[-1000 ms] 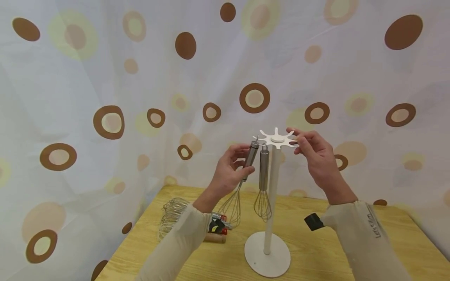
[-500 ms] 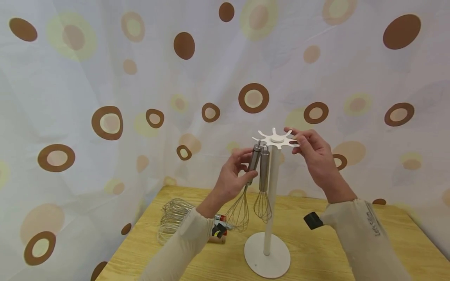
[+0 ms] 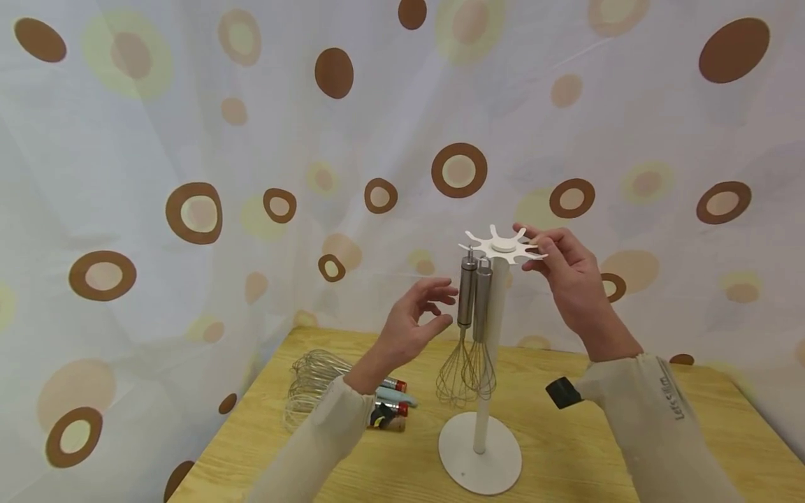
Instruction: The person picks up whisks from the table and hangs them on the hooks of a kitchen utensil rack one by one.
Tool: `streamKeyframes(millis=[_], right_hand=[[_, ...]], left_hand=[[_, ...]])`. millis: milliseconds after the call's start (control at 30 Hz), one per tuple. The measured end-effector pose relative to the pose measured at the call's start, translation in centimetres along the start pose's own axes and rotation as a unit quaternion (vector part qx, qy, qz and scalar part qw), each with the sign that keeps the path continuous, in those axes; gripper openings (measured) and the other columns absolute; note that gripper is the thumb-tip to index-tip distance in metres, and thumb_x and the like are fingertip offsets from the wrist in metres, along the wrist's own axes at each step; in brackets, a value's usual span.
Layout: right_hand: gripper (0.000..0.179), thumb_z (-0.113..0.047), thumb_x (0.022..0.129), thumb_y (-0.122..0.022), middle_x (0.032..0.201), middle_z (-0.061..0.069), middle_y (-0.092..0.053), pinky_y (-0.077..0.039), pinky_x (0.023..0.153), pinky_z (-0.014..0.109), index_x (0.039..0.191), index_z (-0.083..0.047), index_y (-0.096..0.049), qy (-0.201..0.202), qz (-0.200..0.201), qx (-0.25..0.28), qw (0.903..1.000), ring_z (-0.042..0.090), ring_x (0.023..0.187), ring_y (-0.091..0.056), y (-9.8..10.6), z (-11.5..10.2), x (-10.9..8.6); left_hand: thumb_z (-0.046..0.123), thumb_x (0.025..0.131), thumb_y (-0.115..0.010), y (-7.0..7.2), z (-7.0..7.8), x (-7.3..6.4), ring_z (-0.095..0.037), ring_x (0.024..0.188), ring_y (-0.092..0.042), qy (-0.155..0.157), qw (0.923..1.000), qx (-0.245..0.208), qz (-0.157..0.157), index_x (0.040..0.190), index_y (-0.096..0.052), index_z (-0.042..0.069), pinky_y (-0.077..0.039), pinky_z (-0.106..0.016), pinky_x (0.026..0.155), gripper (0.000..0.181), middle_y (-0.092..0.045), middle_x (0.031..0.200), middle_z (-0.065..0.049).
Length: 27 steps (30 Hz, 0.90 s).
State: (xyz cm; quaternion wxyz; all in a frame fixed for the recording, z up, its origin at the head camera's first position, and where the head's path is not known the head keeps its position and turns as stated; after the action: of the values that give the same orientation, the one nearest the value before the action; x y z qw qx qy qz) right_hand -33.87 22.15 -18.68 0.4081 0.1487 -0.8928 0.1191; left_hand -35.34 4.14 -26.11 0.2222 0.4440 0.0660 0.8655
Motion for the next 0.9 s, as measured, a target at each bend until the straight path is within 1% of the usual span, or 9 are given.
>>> streamKeyframes(millis=[133,233,333,433,600,633,700,800,900], right_hand=[[0.018,-0.005,0.101,-0.04,0.124,0.012,-0.059,-0.048,0.081,0.022,0.105,0.006,-0.055,-0.003,0.012,-0.01,0.9999,0.019,0.112,-0.056,0.3,0.1,-0.1],[0.019,-0.003,0.1,-0.041,0.123,0.011,-0.059,-0.049,0.081,0.02,0.107,0.008,-0.055,0.003,0.019,-0.021,0.9996,0.017,0.106,-0.058,0.4,0.0,-0.2],[0.02,-0.001,0.1,-0.041,0.123,0.01,-0.059,-0.049,0.081,0.019,0.111,0.01,-0.053,0.014,0.022,-0.029,0.9992,0.016,0.104,-0.058,0.5,-0.2,-0.3],[0.022,0.0,0.1,-0.04,0.122,0.011,-0.058,-0.049,0.08,0.02,0.115,0.009,-0.052,0.029,0.032,-0.033,0.9985,0.017,0.1,-0.057,0.6,-0.6,-0.4],[0.021,0.002,0.1,-0.039,0.119,0.014,-0.059,-0.049,0.08,0.021,0.114,0.011,-0.052,0.07,0.046,-0.031,0.996,0.02,0.098,-0.057,0.8,-2.0,-0.7],[0.02,0.003,0.099,-0.039,0.118,0.014,-0.059,-0.049,0.074,0.018,0.112,0.011,-0.052,0.076,0.048,-0.033,0.9954,0.02,0.097,-0.057,0.8,-2.2,-0.8],[0.019,0.005,0.098,-0.04,0.118,0.015,-0.06,-0.046,0.061,0.014,0.11,0.013,-0.054,0.081,0.046,-0.034,0.9951,0.019,0.093,-0.059,0.8,-2.6,-0.9],[0.018,0.01,0.095,-0.044,0.117,0.014,-0.061,-0.029,0.041,0.016,0.108,0.013,-0.057,0.076,0.04,-0.037,0.9956,0.017,0.085,-0.059,0.7,-2.7,-1.1],[0.017,0.011,0.092,-0.05,0.117,0.012,-0.061,-0.022,0.04,0.021,0.107,0.013,-0.058,0.074,0.037,-0.056,0.995,0.015,0.083,-0.059,0.7,-2.7,-1.3]], left_hand=[[0.001,0.092,-0.059,0.8,-2.2,-1.8,-0.023,0.107,-0.057,0.056,0.9978,0.012,-0.032,0.133,-0.048,0.009,-0.048,-0.031,0.086,0.044,-0.059,0.119,-0.011],[0.009,0.094,-0.059,1.0,-4.6,-3.9,-0.021,0.106,-0.057,0.12,0.9882,0.039,-0.087,0.133,-0.051,0.013,-0.047,-0.031,0.086,0.04,-0.061,0.117,-0.007],[0.016,0.095,-0.059,1.1,-7.1,-6.6,-0.017,0.106,-0.057,0.176,0.9687,0.083,-0.154,0.132,-0.052,0.017,-0.047,-0.029,0.087,0.037,-0.062,0.115,-0.002],[0.017,0.095,-0.059,1.4,-9.3,-9.2,-0.013,0.106,-0.057,0.207,0.9468,0.127,-0.211,0.131,-0.054,0.018,-0.047,-0.027,0.087,0.036,-0.061,0.116,0.001],[0.015,0.094,-0.06,1.9,-12.4,-12.9,-0.017,0.11,-0.057,0.257,0.9136,0.152,-0.276,0.131,-0.056,0.015,-0.047,-0.028,0.089,0.037,-0.06,0.12,-0.001],[0.014,0.094,-0.06,1.9,-12.9,-13.6,-0.018,0.111,-0.056,0.267,0.9072,0.153,-0.287,0.13,-0.056,0.014,-0.047,-0.028,0.089,0.037,-0.06,0.12,-0.002],[0.012,0.094,-0.06,2.0,-13.8,-14.9,-0.017,0.11,-0.057,0.276,0.8949,0.166,-0.308,0.131,-0.056,0.014,-0.047,-0.027,0.088,0.038,-0.06,0.121,-0.004],[0.013,0.092,-0.064,2.0,-14.8,-16.4,-0.012,0.107,-0.057,0.27,0.8794,0.202,-0.336,0.13,-0.058,0.015,-0.048,-0.026,0.085,0.038,-0.061,0.12,-0.002],[0.014,0.09,-0.065,1.7,-15.4,-17.3,-0.01,0.106,-0.057,0.248,0.8701,0.231,-0.358,0.128,-0.06,0.017,-0.048,-0.025,0.084,0.039,-0.06,0.12,0.001]])
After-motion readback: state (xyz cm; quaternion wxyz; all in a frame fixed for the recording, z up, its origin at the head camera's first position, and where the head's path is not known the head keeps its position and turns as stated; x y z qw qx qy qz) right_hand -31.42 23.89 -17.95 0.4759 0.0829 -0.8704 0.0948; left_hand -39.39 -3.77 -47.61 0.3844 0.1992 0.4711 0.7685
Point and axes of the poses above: each hand's wrist, its own x-axis towards the middle knuckle, its own y-axis out of the back of the hand, z = x × y, the point moved 10 cm from there along x, towards the middle knuckle
